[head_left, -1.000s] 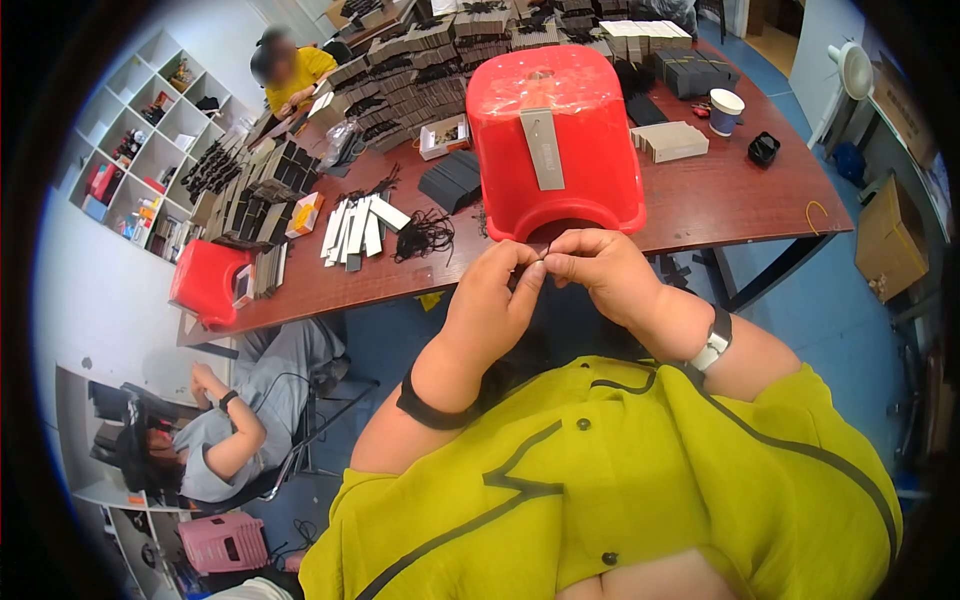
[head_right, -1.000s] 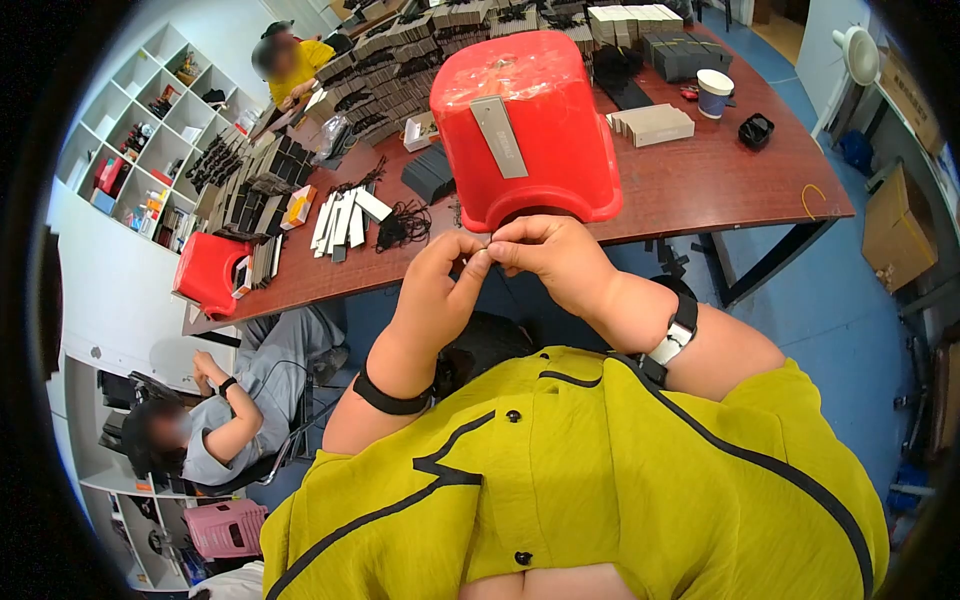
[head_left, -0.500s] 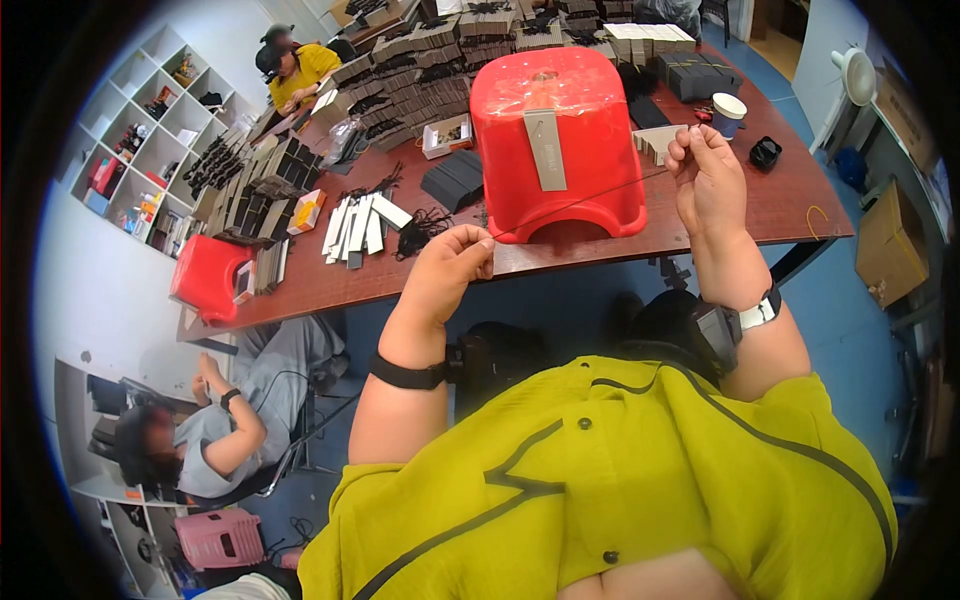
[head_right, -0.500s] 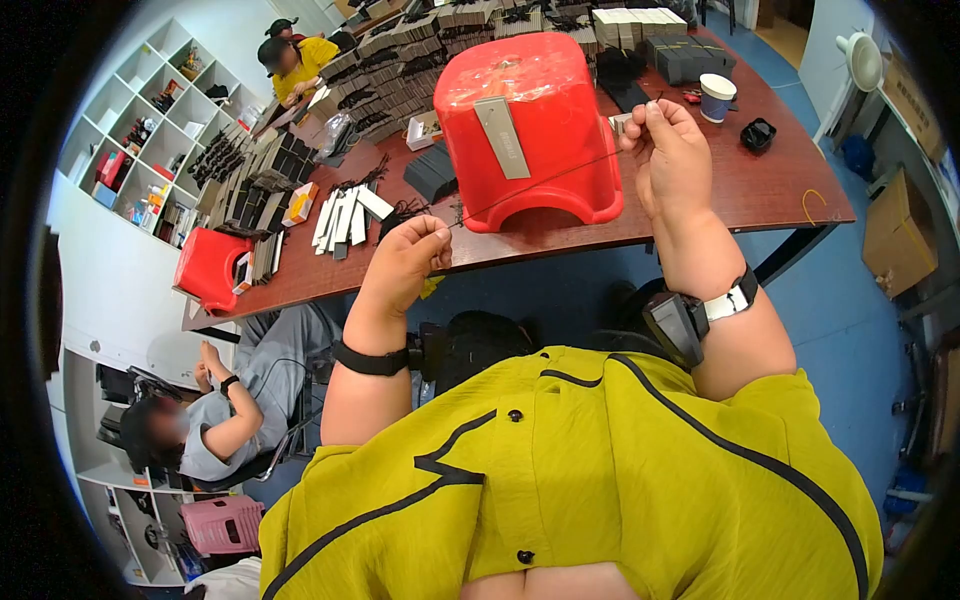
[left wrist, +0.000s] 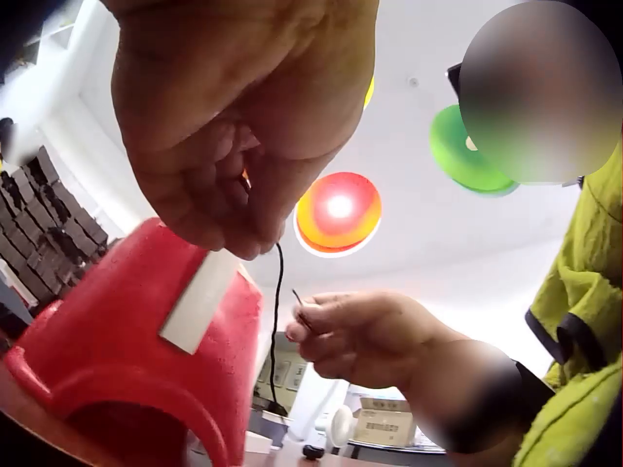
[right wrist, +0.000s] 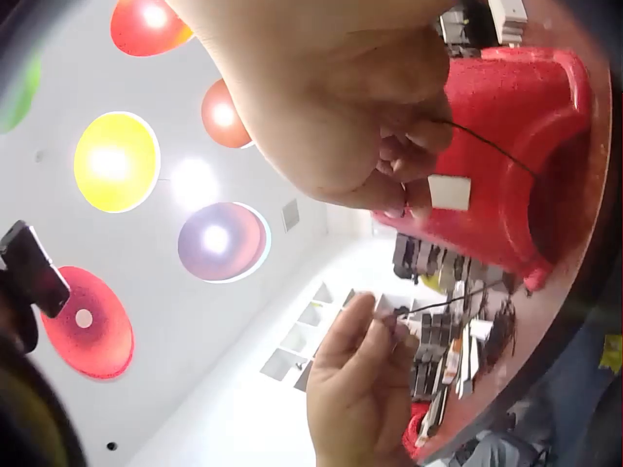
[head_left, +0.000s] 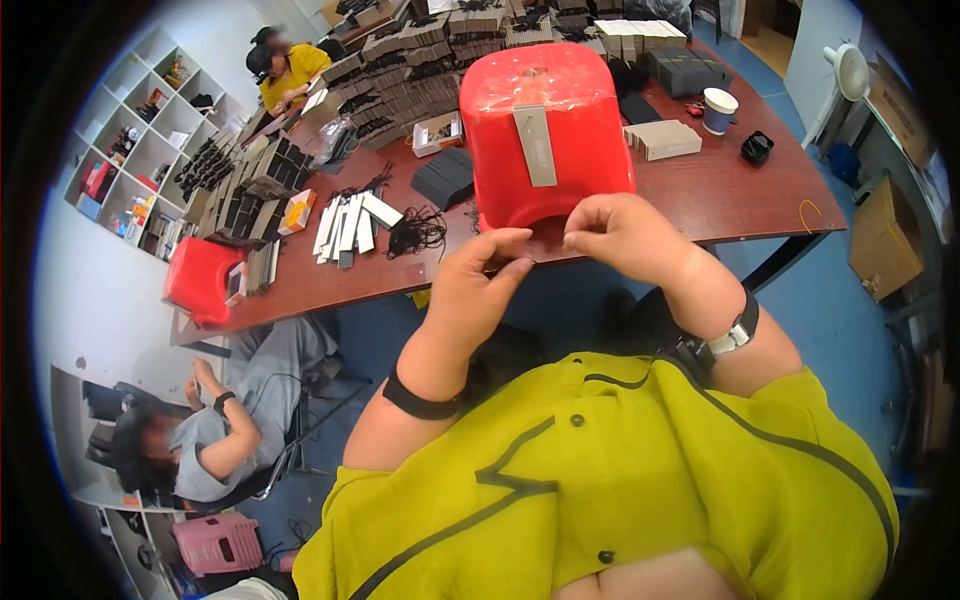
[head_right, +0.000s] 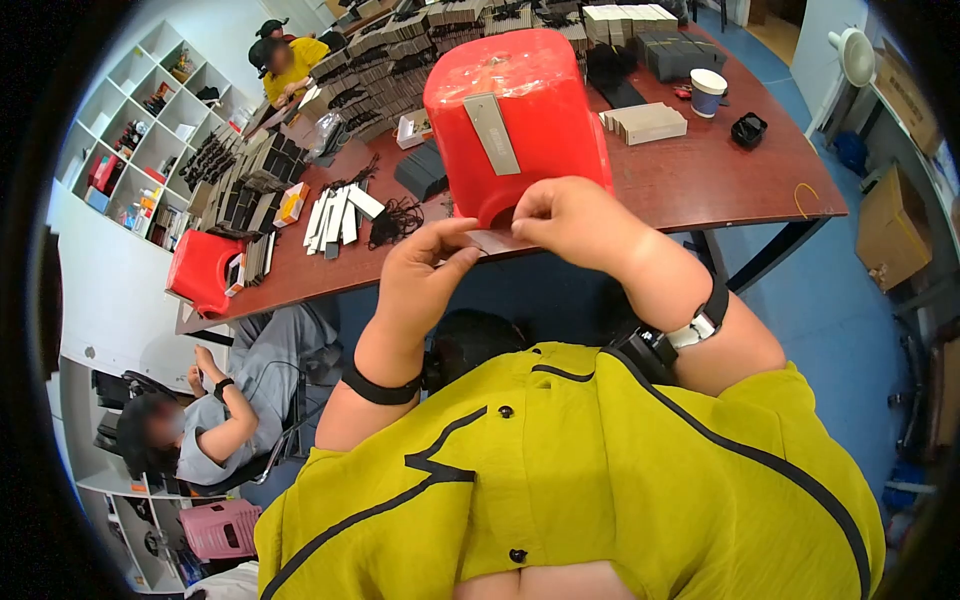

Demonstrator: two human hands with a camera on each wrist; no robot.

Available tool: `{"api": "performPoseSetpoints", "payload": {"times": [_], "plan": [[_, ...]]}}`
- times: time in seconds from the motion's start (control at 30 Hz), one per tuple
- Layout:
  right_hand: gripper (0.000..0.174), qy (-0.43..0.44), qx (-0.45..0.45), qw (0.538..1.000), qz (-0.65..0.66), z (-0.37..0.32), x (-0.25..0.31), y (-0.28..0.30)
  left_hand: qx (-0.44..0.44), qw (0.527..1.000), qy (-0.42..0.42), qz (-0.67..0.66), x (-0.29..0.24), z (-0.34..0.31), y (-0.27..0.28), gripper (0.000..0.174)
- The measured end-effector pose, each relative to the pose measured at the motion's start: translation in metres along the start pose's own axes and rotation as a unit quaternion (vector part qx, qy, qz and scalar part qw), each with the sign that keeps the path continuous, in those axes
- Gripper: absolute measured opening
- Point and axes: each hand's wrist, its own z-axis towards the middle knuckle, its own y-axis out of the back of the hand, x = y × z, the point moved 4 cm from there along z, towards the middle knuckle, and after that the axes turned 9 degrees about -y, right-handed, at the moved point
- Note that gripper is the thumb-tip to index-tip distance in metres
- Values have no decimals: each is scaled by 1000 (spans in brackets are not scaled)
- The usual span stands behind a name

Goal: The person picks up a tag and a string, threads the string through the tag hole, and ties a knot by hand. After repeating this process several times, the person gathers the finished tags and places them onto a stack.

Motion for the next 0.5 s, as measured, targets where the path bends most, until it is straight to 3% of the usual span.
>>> {"api": "performPoseSetpoints", "payload": {"times": [0.13, 0.23, 0.4, 0.5], "plan": [[12, -37, 49, 996, -62, -10, 11, -15, 21, 999, 35, -36, -1, -4, -11, 35], [11, -9, 60, 992, -114, -10, 9, -19, 36, 997, 61, -12, 1, -4, -11, 30], [9, -35, 83, 988, -122, -13, 11, -24, 70, 994, 77, 20, 6, -4, -11, 22], [9, -38, 103, 990, -92, -10, 5, -29, 104, 983, 145, 43, 19, -4, -9, 21]]}}
